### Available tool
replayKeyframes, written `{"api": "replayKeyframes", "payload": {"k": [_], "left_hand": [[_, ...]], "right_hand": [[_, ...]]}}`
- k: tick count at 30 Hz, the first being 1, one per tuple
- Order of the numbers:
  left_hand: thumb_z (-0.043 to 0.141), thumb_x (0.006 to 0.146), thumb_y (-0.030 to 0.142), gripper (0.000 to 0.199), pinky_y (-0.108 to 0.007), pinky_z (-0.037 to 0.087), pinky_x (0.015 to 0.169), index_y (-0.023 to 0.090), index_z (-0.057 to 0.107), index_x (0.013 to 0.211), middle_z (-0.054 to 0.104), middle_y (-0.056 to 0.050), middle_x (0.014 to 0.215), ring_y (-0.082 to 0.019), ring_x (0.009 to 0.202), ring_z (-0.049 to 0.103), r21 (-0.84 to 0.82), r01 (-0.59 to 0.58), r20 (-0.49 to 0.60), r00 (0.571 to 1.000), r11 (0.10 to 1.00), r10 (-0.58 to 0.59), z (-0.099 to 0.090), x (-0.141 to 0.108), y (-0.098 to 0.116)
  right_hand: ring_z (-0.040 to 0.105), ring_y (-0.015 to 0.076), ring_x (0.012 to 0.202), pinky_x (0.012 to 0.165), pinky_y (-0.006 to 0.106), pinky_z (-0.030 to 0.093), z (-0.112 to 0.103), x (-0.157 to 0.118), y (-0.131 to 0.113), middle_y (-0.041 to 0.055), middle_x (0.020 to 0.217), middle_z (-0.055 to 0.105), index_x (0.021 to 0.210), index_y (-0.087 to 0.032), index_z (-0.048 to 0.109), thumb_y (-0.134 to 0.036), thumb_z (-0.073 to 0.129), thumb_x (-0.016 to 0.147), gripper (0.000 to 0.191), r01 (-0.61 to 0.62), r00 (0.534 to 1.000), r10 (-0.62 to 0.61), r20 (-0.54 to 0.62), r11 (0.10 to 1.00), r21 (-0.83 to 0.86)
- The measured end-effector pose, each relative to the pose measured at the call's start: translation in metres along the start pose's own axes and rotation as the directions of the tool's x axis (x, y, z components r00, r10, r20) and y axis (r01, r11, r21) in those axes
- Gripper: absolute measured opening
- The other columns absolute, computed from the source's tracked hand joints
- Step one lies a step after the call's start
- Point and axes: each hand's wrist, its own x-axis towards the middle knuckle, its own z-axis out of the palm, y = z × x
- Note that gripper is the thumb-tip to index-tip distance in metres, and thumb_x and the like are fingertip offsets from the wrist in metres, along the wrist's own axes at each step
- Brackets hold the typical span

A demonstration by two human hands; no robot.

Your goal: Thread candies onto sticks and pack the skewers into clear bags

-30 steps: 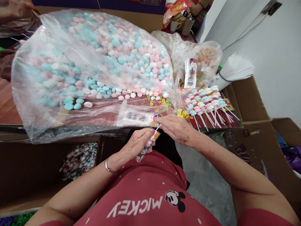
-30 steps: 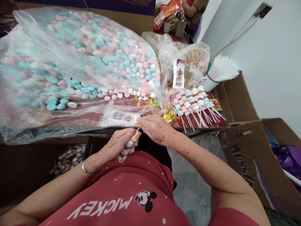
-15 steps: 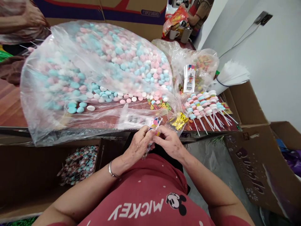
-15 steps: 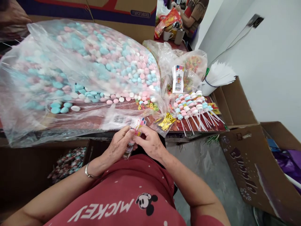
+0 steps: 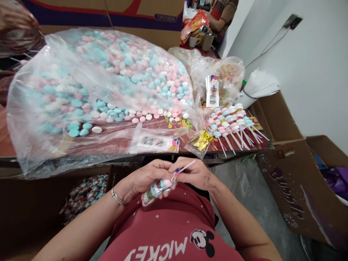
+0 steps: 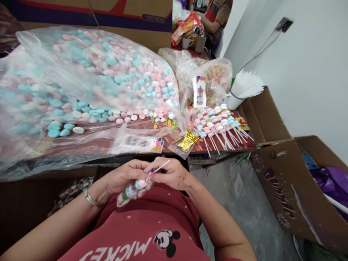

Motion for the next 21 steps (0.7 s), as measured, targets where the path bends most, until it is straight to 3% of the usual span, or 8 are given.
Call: {"api": "replayKeyframes", "payload": {"k": [5,10,13,15,16,18,19,21], "left_hand": [[0.077,0.073,0.03,0.029,-0.019,0.042,0.038,0.011,0.068,0.093,0.076,-0.015,0.075,-0.013,0.041,0.06,-0.071,0.092,0.183,0.98,0.993,-0.078,-0.003,0.002,-0.01],[0.078,0.075,0.036,0.03,-0.019,0.036,0.04,0.008,0.07,0.08,0.073,-0.014,0.067,-0.009,0.042,0.053,0.01,0.128,0.22,0.967,0.992,-0.127,-0.006,-0.005,-0.009],[0.078,0.076,0.039,0.032,-0.019,0.034,0.042,0.01,0.068,0.074,0.069,-0.009,0.064,-0.008,0.044,0.052,0.077,0.062,0.123,0.99,0.995,-0.072,-0.001,-0.009,0.0],[0.077,0.078,0.04,0.032,-0.018,0.033,0.043,0.01,0.066,0.07,0.067,-0.006,0.063,-0.008,0.045,0.052,0.135,-0.016,0.012,1.0,0.991,0.015,0.006,-0.009,0.007],[0.076,0.078,0.039,0.033,-0.018,0.033,0.043,0.011,0.065,0.068,0.065,-0.005,0.062,-0.007,0.045,0.052,0.159,-0.051,-0.042,0.997,0.986,0.058,0.009,-0.008,0.011],[0.076,0.078,0.039,0.033,-0.018,0.033,0.044,0.011,0.064,0.066,0.063,-0.003,0.061,-0.007,0.045,0.052,0.186,-0.092,-0.116,0.987,0.978,0.115,0.014,-0.004,0.016],[0.076,0.077,0.039,0.033,-0.018,0.033,0.044,0.011,0.063,0.066,0.063,-0.003,0.06,-0.007,0.044,0.051,0.188,-0.099,-0.132,0.983,0.977,0.125,0.015,-0.002,0.018],[0.078,0.073,0.039,0.032,-0.019,0.033,0.043,0.011,0.063,0.065,0.062,-0.003,0.059,-0.008,0.044,0.052,0.185,-0.092,-0.131,0.984,0.978,0.118,0.015,0.001,0.02]], "right_hand": [[0.06,0.0112,0.073,0.07,0.024,0.051,-0.007,-0.007,0.007,0.0045,0.078,0.065,0.089,-0.014,0.071,-0.044,0.056,0.096,0.034,0.226,0.973,-0.203,0.113,0.941,-0.251],[0.059,0.0119,0.075,0.073,0.025,0.051,-0.001,-0.008,0.004,0.005,0.079,0.068,0.088,-0.015,0.069,-0.035,0.046,0.102,0.033,0.4,0.915,-0.371,0.158,0.781,-0.48],[0.06,0.0108,0.072,0.07,0.023,0.051,0.003,-0.009,0.0,0.0035,0.077,0.068,0.086,-0.016,0.068,-0.032,0.047,0.101,0.031,0.366,0.915,-0.398,0.065,0.753,-0.547],[0.061,0.0102,0.07,0.067,0.022,0.051,0.006,-0.011,-0.002,0.0018,0.075,0.067,0.084,-0.017,0.067,-0.03,0.047,0.101,0.029,0.233,0.922,-0.372,-0.109,0.757,-0.611],[0.061,0.0108,0.071,0.069,0.023,0.052,0.007,-0.013,-0.004,0.0018,0.077,0.067,0.087,-0.018,0.067,-0.028,0.046,0.101,0.027,0.16,0.9,-0.381,-0.213,0.741,-0.653],[0.064,0.0142,0.084,0.078,0.029,0.054,0.006,-0.016,-0.008,0.0048,0.089,0.07,0.1,-0.018,0.067,-0.024,0.047,0.1,0.021,0.079,0.83,-0.473,-0.295,0.624,-0.778],[0.063,0.0168,0.095,0.087,0.033,0.053,0.005,-0.017,-0.011,0.0073,0.099,0.07,0.11,-0.018,0.066,-0.023,0.048,0.099,0.021,0.083,0.813,-0.53,-0.241,0.515,-0.853],[0.055,0.0215,0.118,0.102,0.041,0.045,0.0,-0.017,-0.017,0.0107,0.119,0.068,0.125,-0.018,0.06,-0.021,0.049,0.099,0.029,0.175,0.825,-0.566,0.003,0.251,-0.952]]}}
